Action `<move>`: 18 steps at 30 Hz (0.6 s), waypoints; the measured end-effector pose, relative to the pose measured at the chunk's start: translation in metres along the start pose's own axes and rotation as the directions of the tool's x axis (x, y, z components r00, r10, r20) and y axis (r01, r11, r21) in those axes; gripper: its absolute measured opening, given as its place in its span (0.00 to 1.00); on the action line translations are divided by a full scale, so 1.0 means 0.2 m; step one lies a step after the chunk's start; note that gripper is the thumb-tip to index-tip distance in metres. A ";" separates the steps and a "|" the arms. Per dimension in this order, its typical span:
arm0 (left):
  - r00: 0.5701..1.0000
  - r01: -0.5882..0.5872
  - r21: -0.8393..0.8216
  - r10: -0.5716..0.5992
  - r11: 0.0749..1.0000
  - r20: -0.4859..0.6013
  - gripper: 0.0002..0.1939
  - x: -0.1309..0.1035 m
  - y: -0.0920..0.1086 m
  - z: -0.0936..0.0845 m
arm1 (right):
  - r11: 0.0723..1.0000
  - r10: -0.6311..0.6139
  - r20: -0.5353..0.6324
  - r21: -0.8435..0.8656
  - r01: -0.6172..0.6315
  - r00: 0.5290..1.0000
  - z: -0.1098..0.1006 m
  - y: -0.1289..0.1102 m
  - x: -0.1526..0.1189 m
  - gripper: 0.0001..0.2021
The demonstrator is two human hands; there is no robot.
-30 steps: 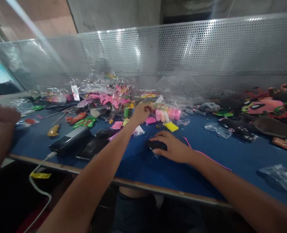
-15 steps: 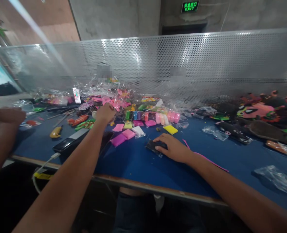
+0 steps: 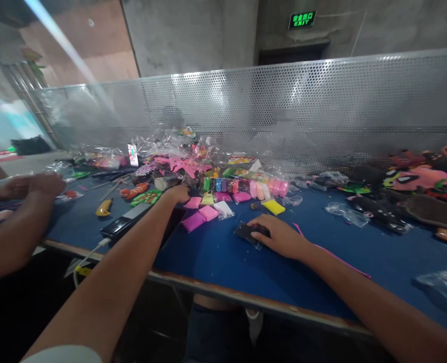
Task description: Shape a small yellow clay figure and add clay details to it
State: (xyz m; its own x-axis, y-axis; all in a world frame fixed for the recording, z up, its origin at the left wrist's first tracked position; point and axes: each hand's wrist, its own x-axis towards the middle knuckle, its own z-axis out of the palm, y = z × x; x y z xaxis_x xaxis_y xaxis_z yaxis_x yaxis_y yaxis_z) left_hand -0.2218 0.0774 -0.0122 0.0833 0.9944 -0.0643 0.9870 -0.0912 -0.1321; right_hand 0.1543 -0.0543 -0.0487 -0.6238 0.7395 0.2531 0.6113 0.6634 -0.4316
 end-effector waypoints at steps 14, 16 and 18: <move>0.997 0.005 -0.178 -0.018 0.984 -0.070 0.14 -0.03 -0.10 -0.06 | 1.000 0.023 0.009 -0.001 -0.023 1.000 0.00 -0.01 0.00 0.14; 0.998 -0.012 -0.232 -0.002 0.973 -0.061 0.13 -0.03 -0.12 -0.07 | 1.000 0.015 0.001 -0.001 -0.015 1.000 0.00 0.00 0.01 0.14; 0.998 -0.024 -0.292 0.005 0.956 -0.065 0.12 -0.02 -0.14 -0.07 | 1.000 0.008 -0.009 0.012 -0.008 1.000 0.01 0.00 0.01 0.13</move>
State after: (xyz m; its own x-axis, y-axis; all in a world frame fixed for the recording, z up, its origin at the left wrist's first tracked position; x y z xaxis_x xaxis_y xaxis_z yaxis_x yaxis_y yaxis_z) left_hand -0.2485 0.0760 0.0053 0.0974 0.9952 -0.0005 0.9818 -0.0959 0.1641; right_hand 0.1529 -0.0531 -0.0497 -0.6147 0.7455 0.2576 0.6098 0.6563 -0.4442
